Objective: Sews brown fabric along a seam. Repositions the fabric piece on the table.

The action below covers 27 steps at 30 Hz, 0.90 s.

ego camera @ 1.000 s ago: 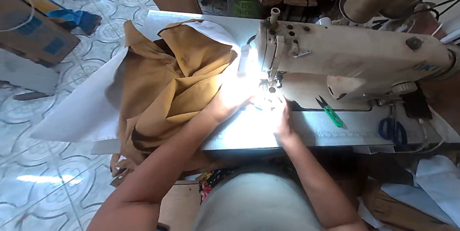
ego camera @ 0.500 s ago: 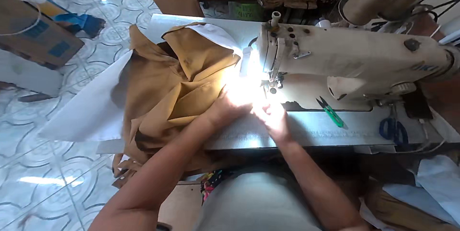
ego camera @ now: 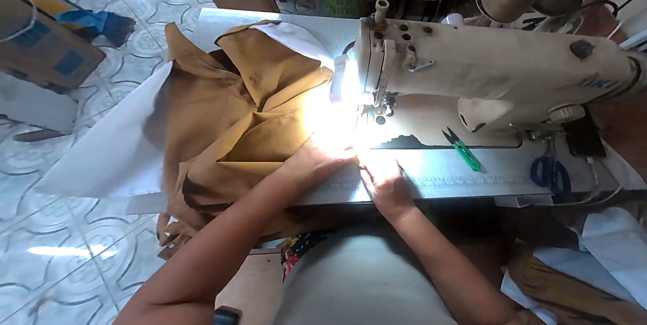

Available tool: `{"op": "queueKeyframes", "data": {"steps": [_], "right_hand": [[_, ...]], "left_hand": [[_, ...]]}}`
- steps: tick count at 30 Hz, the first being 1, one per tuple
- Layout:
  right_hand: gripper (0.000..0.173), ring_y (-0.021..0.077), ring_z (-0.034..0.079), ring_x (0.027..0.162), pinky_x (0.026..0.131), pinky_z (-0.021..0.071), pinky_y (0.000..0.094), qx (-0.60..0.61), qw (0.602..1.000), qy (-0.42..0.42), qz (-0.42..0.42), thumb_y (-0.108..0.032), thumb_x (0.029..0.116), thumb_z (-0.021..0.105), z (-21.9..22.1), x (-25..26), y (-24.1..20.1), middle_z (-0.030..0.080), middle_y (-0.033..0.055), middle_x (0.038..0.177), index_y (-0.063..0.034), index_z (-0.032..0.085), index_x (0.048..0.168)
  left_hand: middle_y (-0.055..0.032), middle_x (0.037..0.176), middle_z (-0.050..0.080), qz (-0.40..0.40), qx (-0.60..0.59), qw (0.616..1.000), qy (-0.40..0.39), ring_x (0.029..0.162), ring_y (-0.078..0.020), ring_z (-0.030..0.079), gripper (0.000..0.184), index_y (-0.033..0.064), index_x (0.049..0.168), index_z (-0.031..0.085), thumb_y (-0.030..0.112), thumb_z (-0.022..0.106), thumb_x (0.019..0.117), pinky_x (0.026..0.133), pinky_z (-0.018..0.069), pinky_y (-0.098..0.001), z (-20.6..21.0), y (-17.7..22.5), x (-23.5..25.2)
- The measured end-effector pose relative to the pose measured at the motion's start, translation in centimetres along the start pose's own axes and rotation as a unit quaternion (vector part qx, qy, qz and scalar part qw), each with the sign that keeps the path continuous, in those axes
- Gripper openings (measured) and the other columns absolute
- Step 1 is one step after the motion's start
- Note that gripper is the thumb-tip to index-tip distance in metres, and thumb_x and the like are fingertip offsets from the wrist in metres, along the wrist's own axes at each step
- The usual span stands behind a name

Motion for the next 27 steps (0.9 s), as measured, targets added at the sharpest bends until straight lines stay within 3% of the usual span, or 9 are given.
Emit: {"op": "queueKeyframes", "data": {"steps": [5, 7, 9, 11, 15, 17, 21, 24, 27], "right_hand": [[0.019, 0.0269, 0.074, 0.098, 0.086, 0.0603, 0.0422, -0.008, 1.0, 0.013, -0.008, -0.022, 0.0969, 0.065, 0.2, -0.4, 0.2, 0.078, 0.0057, 0.1, -0.0136, 0.081, 0.103], [0.019, 0.0268, 0.073, 0.099, 0.086, 0.0602, 0.0425, -0.004, 1.0, 0.006, -0.008, -0.021, 0.0973, 0.064, 0.1, -0.3, 0.2, 0.078, 0.0058, 0.101, -0.013, 0.081, 0.103], [0.019, 0.0268, 0.074, 0.099, 0.086, 0.0602, 0.0422, -0.004, 1.0, 0.002, -0.006, -0.021, 0.0972, 0.064, 0.0, -0.1, 0.2, 0.078, 0.0062, 0.1, -0.0127, 0.081, 0.102], [0.018, 0.0269, 0.074, 0.095, 0.084, 0.0608, 0.0416, -0.004, 1.0, 0.007, -0.006, -0.02, 0.0961, 0.065, 0.2, 0.2, 0.3, 0.078, 0.0071, 0.096, -0.0116, 0.081, 0.099], [0.015, 0.0286, 0.072, 0.093, 0.081, 0.0597, 0.042, 0.0, 1.0, 0.017, 0.005, -0.016, 0.094, 0.067, 0.7, 1.9, 0.9, 0.076, 0.0108, 0.094, -0.0087, 0.08, 0.098], [0.014, 0.0322, 0.073, 0.099, 0.086, 0.0598, 0.0439, 0.002, 1.0, 0.023, 0.003, -0.012, 0.0923, 0.069, 0.7, 2.9, 1.1, 0.075, 0.0153, 0.1, -0.0054, 0.078, 0.1], [0.016, 0.0342, 0.071, 0.103, 0.087, 0.0582, 0.0465, 0.012, 0.999, 0.034, -0.012, -0.006, 0.0894, 0.069, 1.0, 4.6, 1.7, 0.075, 0.0162, 0.104, -0.0032, 0.077, 0.103], [0.018, 0.0327, 0.071, 0.1, 0.085, 0.0587, 0.0452, 0.01, 0.999, 0.036, -0.02, -0.007, 0.0885, 0.07, 1.1, 5.8, 1.9, 0.074, 0.0152, 0.103, -0.0035, 0.077, 0.105], [0.02, 0.0324, 0.07, 0.099, 0.084, 0.0588, 0.0447, 0.028, 0.999, 0.032, -0.016, -0.007, 0.0898, 0.071, 1.2, 6.5, 2.1, 0.074, 0.015, 0.105, -0.0034, 0.076, 0.108]], "left_hand": [[-0.0029, 0.109, 0.072, -0.005, 0.003, 1.0, 0.005, 0.114, -0.0255, 0.064, 0.024, 0.0164, 0.104, 0.075, 0.007, 0.053, 0.102, 0.09, 0.0531, -0.0459, 0.4, 0.0, 0.0], [-0.0032, 0.108, 0.072, -0.007, 0.005, 1.0, 0.021, 0.112, -0.026, 0.066, 0.024, 0.0155, 0.102, 0.076, 0.007, 0.053, 0.1016, 0.084, 0.0551, -0.0457, 0.4, 0.1, 0.1], [-0.0045, 0.109, 0.073, -0.029, 0.0, 0.999, -0.026, 0.114, -0.0271, 0.065, 0.023, 0.013, 0.102, 0.076, 0.008, 0.054, 0.1021, 0.085, 0.0539, -0.0456, -1.6, 1.2, 0.9], [-0.0072, 0.115, 0.073, -0.058, -0.007, 0.993, -0.099, 0.119, -0.0296, 0.063, 0.022, 0.0082, 0.105, 0.077, 0.007, 0.056, 0.1028, 0.096, 0.048, -0.048, -4.3, 2.4, 2.2], [-0.008, 0.111, 0.072, -0.045, 0.024, 0.999, 0.013, 0.116, -0.0319, 0.064, 0.021, 0.0099, 0.101, 0.076, 0.004, 0.056, 0.0993, 0.102, 0.0454, -0.0576, -0.2, -0.5, 1.3], [-0.0082, 0.115, 0.072, -0.067, 0.023, 0.997, 0.016, 0.12, -0.0329, 0.061, 0.021, 0.0125, 0.104, 0.076, 0.006, 0.056, 0.0998, 0.107, 0.0399, -0.06, 0.1, -1.2, 1.5], [-0.0126, 0.108, 0.071, -0.093, 0.023, 0.994, 0.045, 0.111, -0.0376, 0.064, 0.019, 0.0114, 0.104, 0.076, 0.006, 0.058, 0.0994, 0.099, 0.0438, -0.0615, 0.3, -1.9, 2.3], [-0.0151, 0.122, 0.069, -0.119, 0.037, 0.991, 0.048, 0.119, -0.0382, 0.062, 0.019, 0.0102, 0.105, 0.074, 0.004, 0.058, 0.099, 0.1, 0.0453, -0.0601, 0.2, -2.2, 3.2], [-0.0148, 0.12, 0.069, -0.131, 0.029, 0.989, 0.064, 0.115, -0.0368, 0.063, 0.02, 0.009, 0.107, 0.075, 0.002, 0.059, 0.0981, 0.098, 0.048, -0.0577, 0.5, -2.5, 3.5]]}}
Point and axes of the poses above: each hand's wrist, its own x-axis towards the middle knuckle, its own z-axis out of the palm, y = z × x, the point moved 1 cm from there along x, towards the middle knuckle
